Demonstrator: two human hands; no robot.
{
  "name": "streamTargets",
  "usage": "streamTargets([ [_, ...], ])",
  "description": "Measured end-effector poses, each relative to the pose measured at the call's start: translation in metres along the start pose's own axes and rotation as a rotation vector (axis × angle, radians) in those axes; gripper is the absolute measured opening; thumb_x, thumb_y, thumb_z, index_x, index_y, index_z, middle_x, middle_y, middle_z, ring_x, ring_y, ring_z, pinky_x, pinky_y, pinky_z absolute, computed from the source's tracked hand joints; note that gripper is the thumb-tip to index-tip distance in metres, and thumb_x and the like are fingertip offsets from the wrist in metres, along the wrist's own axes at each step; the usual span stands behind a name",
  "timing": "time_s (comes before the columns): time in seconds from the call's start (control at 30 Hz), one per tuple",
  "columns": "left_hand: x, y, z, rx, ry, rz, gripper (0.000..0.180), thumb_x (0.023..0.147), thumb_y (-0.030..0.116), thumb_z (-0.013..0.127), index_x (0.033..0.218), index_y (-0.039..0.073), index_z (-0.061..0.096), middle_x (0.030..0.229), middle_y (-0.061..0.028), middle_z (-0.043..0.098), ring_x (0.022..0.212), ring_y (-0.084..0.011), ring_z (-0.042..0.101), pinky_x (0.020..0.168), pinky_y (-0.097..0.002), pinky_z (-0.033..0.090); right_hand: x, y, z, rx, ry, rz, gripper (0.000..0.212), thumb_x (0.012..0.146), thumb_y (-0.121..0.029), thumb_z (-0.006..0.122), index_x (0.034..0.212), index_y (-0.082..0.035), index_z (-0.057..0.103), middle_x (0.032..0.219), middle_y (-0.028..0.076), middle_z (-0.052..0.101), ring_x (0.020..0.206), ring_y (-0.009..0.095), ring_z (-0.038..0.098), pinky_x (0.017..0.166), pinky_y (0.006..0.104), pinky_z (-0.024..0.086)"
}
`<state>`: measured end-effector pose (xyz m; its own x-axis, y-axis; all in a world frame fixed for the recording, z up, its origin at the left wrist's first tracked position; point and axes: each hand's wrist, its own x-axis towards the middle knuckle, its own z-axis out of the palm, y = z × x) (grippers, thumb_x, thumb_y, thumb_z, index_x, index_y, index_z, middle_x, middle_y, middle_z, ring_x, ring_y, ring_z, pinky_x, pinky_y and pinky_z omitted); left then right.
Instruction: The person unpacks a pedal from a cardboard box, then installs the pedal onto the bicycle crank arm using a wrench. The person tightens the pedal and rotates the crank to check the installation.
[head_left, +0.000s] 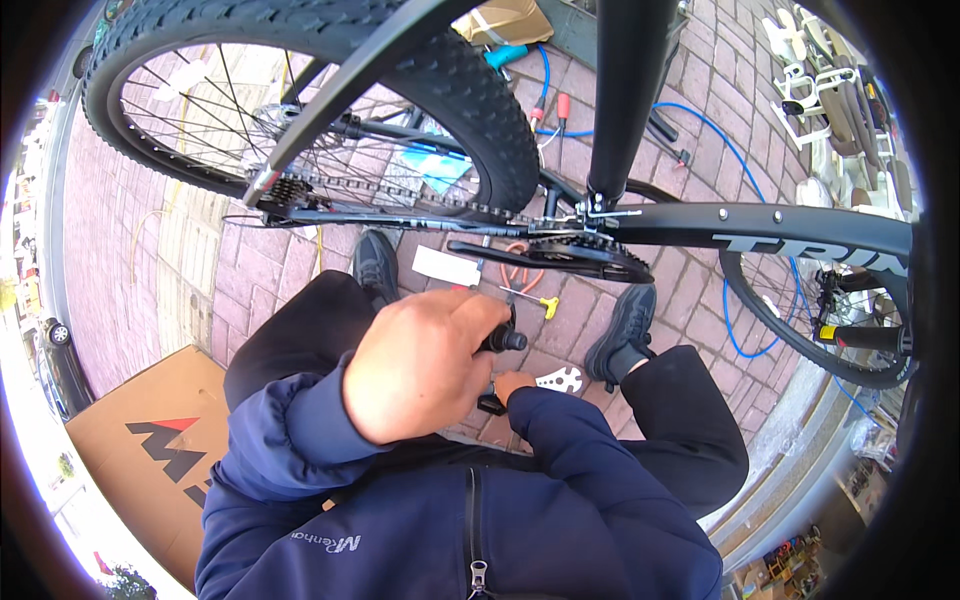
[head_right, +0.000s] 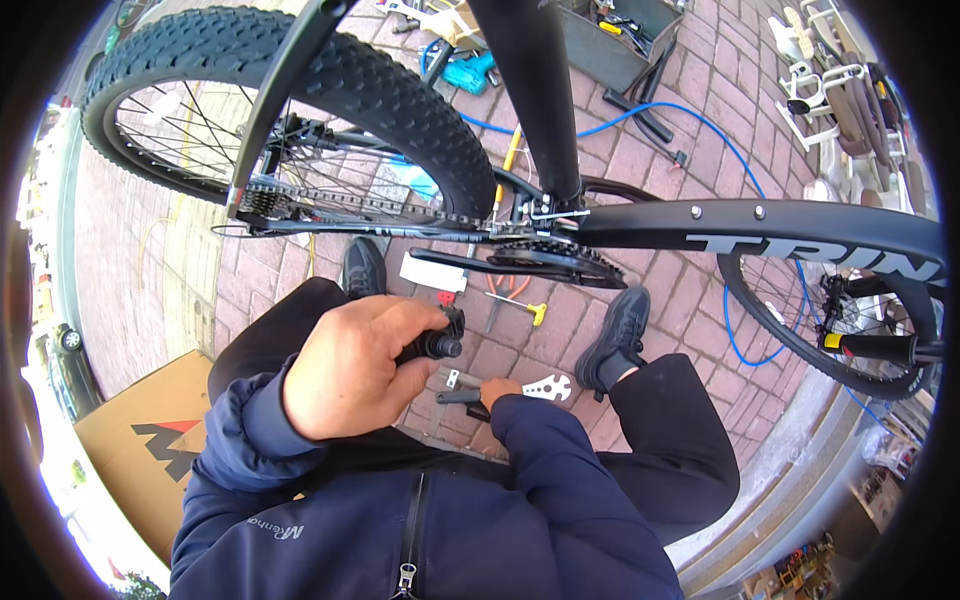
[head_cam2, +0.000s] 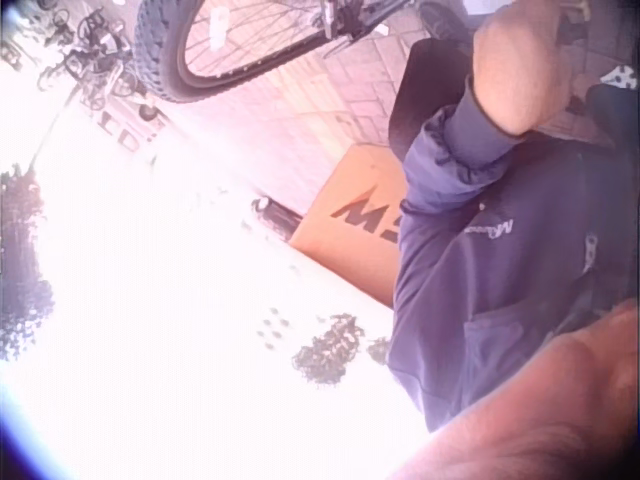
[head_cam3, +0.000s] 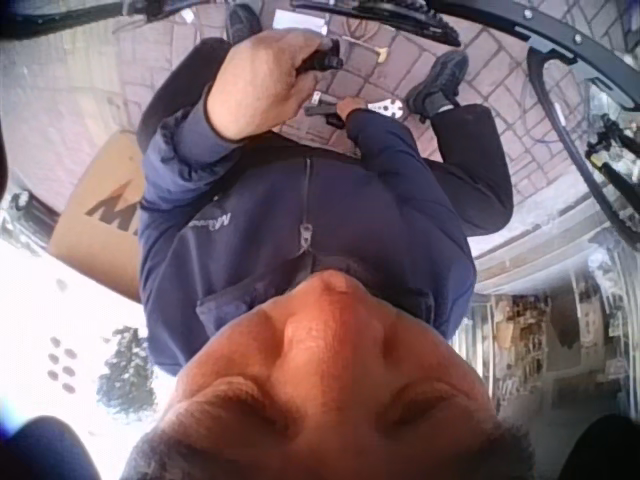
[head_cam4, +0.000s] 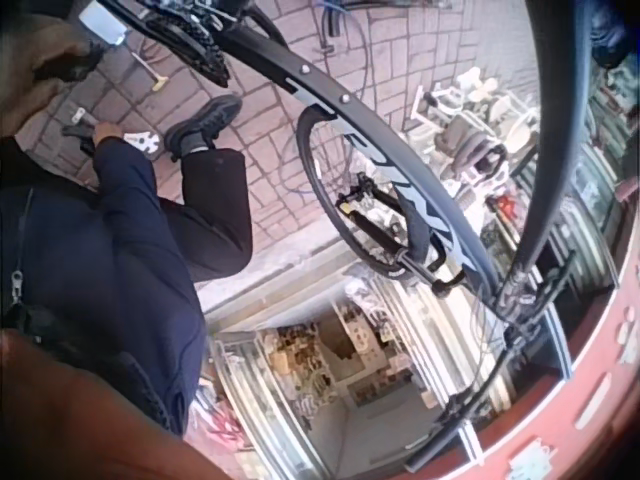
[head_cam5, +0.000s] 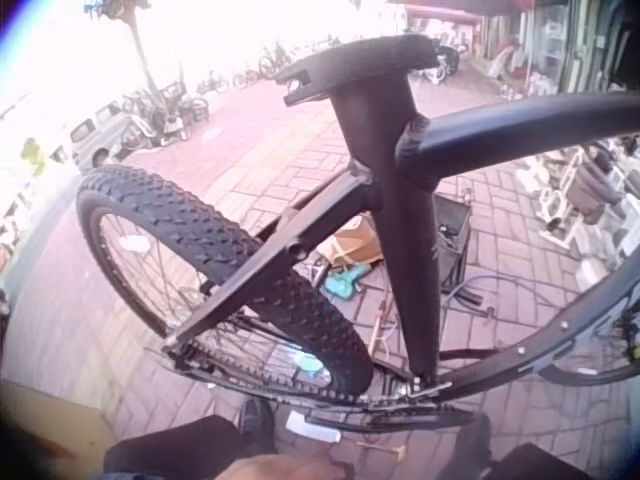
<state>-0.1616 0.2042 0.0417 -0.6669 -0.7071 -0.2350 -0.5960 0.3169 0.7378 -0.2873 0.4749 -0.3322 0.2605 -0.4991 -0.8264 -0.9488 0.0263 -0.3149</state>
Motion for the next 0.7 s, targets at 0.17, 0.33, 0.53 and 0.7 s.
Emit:
streamTargets([
  [0.17,0.006,-0.008,0.006,0.027,0.013,-0.010,0.035,0.075,0.005,0.075,0.109,0.000,0.067,0.094,-0.0204,0.069,0.083,-0.0396,0.068,0.074,-0.0426,0.056,-0.005,0.016,-0.026,-0.056,-0.051,-0.054,0.028,0.096,-0.021,0.053,0.105,-0.011,0.078,0.106,0.015,0.076,0.102,0.033,0.072,0.086,0.0451,0.057],
  [0.33,-0.001,-0.011,0.006,-0.019,0.075,-0.001,0.036,0.076,0.007,0.073,0.110,-0.002,0.066,0.094,-0.0216,0.069,0.080,-0.0387,0.068,0.073,-0.0408,0.055,-0.023,0.012,-0.034,-0.023,-0.110,-0.007,0.029,0.095,-0.021,0.054,0.110,-0.011,0.077,0.109,0.017,0.075,0.105,0.036,0.071,0.088,0.0465,0.057],
  [0.53,-0.010,-0.011,0.001,-0.071,0.075,-0.052,0.034,0.077,0.009,0.074,0.109,-0.001,0.068,0.092,-0.0204,0.069,0.080,-0.0381,0.068,0.072,-0.0401,0.055,-0.020,-0.005,-0.010,0.067,-0.044,-0.039,0.029,0.095,-0.020,0.052,0.108,-0.007,0.074,0.108,0.021,0.074,0.099,0.039,0.072,0.085,0.0487,0.058],
  [0.7,0.003,-0.010,-0.004,-0.101,0.095,-0.050,0.034,0.079,0.006,0.075,0.111,-0.002,0.068,0.096,-0.0176,0.070,0.083,-0.0312,0.070,0.075,-0.0353,0.056,-0.008,-0.001,0.006,0.021,-0.050,-0.080,0.028,0.095,-0.020,0.052,0.106,-0.007,0.074,0.103,0.019,0.075,0.096,0.036,0.074,0.082,0.0495,0.058],
])
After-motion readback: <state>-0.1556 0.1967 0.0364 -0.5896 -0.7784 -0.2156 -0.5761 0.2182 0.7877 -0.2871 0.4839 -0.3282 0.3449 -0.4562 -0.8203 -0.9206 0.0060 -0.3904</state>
